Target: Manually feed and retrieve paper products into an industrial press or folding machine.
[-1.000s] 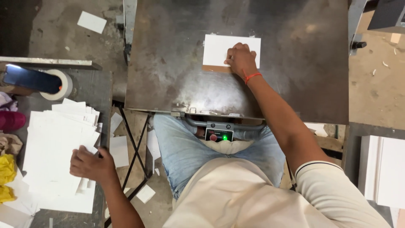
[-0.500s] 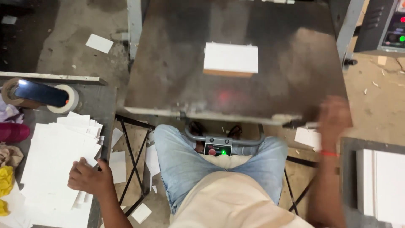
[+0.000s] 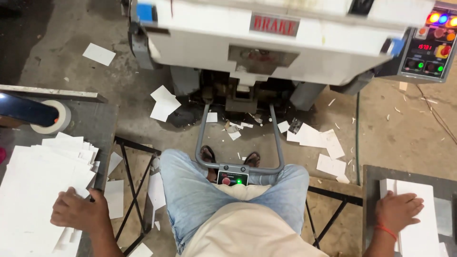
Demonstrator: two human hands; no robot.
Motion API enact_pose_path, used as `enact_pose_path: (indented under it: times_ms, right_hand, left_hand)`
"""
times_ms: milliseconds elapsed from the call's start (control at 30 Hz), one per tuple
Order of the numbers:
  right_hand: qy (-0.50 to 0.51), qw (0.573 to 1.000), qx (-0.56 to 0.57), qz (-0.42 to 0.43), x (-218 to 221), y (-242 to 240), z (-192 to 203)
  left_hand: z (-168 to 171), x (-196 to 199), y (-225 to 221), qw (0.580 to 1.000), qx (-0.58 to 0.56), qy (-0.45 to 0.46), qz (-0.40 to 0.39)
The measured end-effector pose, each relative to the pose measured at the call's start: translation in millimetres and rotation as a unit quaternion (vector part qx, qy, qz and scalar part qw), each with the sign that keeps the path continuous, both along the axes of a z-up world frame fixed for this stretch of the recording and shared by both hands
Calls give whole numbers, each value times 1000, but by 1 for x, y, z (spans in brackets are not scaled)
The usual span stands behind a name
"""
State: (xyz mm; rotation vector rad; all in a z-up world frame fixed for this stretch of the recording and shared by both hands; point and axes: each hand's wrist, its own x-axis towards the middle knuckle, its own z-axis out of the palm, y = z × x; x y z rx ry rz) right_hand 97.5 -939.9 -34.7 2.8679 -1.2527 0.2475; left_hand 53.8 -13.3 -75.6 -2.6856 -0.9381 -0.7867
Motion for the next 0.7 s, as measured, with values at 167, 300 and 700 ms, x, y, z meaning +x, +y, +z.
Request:
enact_pose_path:
  times_ms: [167, 300, 700]
  right_hand:
    - [40, 998, -21, 54, -8, -68, 12]
    - [-36, 995, 57, 69, -18, -87, 29]
    - [-113, 969, -216, -33, -29, -33, -45]
  left_hand:
    - [15, 0, -7, 1000, 2, 3, -8]
    - [25, 3, -12, 999, -42, -6, -25]
    - [-11, 141, -241, 806, -453, 63, -376]
